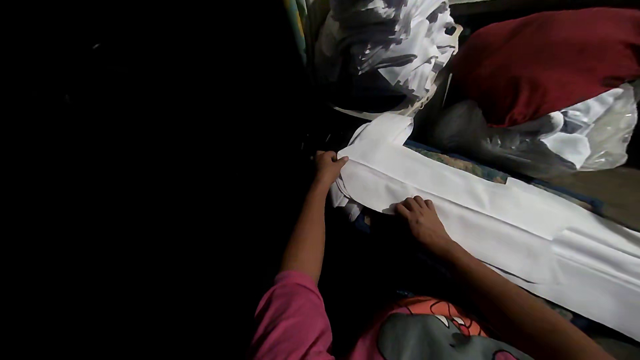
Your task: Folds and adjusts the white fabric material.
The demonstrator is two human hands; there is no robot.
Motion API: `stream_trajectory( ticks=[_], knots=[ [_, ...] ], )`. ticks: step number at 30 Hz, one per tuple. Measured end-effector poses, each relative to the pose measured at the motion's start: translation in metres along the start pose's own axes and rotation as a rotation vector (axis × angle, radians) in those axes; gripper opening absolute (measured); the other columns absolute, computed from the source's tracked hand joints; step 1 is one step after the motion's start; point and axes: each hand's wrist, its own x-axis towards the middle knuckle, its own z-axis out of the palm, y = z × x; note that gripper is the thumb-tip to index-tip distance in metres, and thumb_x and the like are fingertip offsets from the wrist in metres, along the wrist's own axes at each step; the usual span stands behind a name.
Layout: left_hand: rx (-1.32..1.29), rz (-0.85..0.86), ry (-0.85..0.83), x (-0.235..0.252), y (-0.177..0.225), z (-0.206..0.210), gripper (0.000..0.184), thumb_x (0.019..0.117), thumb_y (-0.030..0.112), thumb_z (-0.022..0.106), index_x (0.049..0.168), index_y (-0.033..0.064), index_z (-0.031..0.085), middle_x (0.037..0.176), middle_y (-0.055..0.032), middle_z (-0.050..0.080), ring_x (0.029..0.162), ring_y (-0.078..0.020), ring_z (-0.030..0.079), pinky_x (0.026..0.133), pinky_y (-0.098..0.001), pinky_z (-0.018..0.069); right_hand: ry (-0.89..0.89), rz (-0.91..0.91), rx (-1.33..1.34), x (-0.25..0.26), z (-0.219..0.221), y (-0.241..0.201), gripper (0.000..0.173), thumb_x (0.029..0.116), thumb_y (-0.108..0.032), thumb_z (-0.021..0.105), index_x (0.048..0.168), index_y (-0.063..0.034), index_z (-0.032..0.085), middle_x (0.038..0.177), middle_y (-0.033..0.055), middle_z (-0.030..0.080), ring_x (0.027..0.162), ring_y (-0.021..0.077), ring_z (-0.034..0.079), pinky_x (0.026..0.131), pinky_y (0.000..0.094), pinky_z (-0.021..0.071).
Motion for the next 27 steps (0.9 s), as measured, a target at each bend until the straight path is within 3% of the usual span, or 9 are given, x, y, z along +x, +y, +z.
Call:
stream_trajectory(
  ticks=[4, 12, 23, 27],
  knots=[
    [0.028, -0.002, 0.011, 0.0, -0.003, -0.005, 0.038, 0.0992, 0.035, 0.068, 0.104, -0.0021, 0.071, 0.126, -0.0247, 0.061, 0.127, -0.0413, 0.052, 0.109, -0.0604, 0.0373, -0.026, 0.007, 0.012, 0.0, -0.002, 0.0, 0.023, 0.1016, -0.02, 0.057, 0.111, -0.0047, 0.072, 0.105, 0.0226, 0.068, 0.104, 0.0443, 0.065, 0.085, 0.0607, 0.0481],
    [0.108, 0.009, 0.064, -0.004, -0.006, -0.005, 0.035, 0.0983, 0.039, 0.068, 0.104, 0.004, 0.073, 0.127, -0.0196, 0.063, 0.128, -0.0403, 0.05, 0.106, -0.0659, 0.0343, 0.02, -0.014, 0.039, -0.001, -0.001, -0.002, 0.02, 0.0994, -0.015, 0.059, 0.109, -0.0037, 0.072, 0.101, 0.0218, 0.068, 0.099, 0.0433, 0.066, 0.083, 0.0601, 0.0485],
    [0.036, 0.036, 0.114, 0.001, -0.019, -0.001, 0.039, 0.0997, 0.039, 0.066, 0.11, 0.002, 0.073, 0.129, -0.0215, 0.062, 0.128, -0.0401, 0.052, 0.107, -0.0651, 0.0363, 0.085, -0.039, 0.029, 0.002, 0.002, -0.008, 0.019, 0.1004, -0.015, 0.058, 0.107, -0.0032, 0.072, 0.097, 0.0207, 0.068, 0.096, 0.0422, 0.067, 0.081, 0.0585, 0.0495],
    [0.054, 0.003, 0.125, 0.0, -0.021, 0.005, 0.04, 0.0989, 0.039, 0.067, 0.113, 0.0012, 0.071, 0.128, -0.0242, 0.061, 0.128, -0.0436, 0.052, 0.106, -0.0671, 0.0372, -0.047, 0.0, 0.047, 0.003, -0.003, -0.01, 0.024, 0.1021, -0.017, 0.055, 0.112, -0.0015, 0.07, 0.106, 0.0235, 0.067, 0.105, 0.0441, 0.064, 0.088, 0.0605, 0.0475]
  ],
)
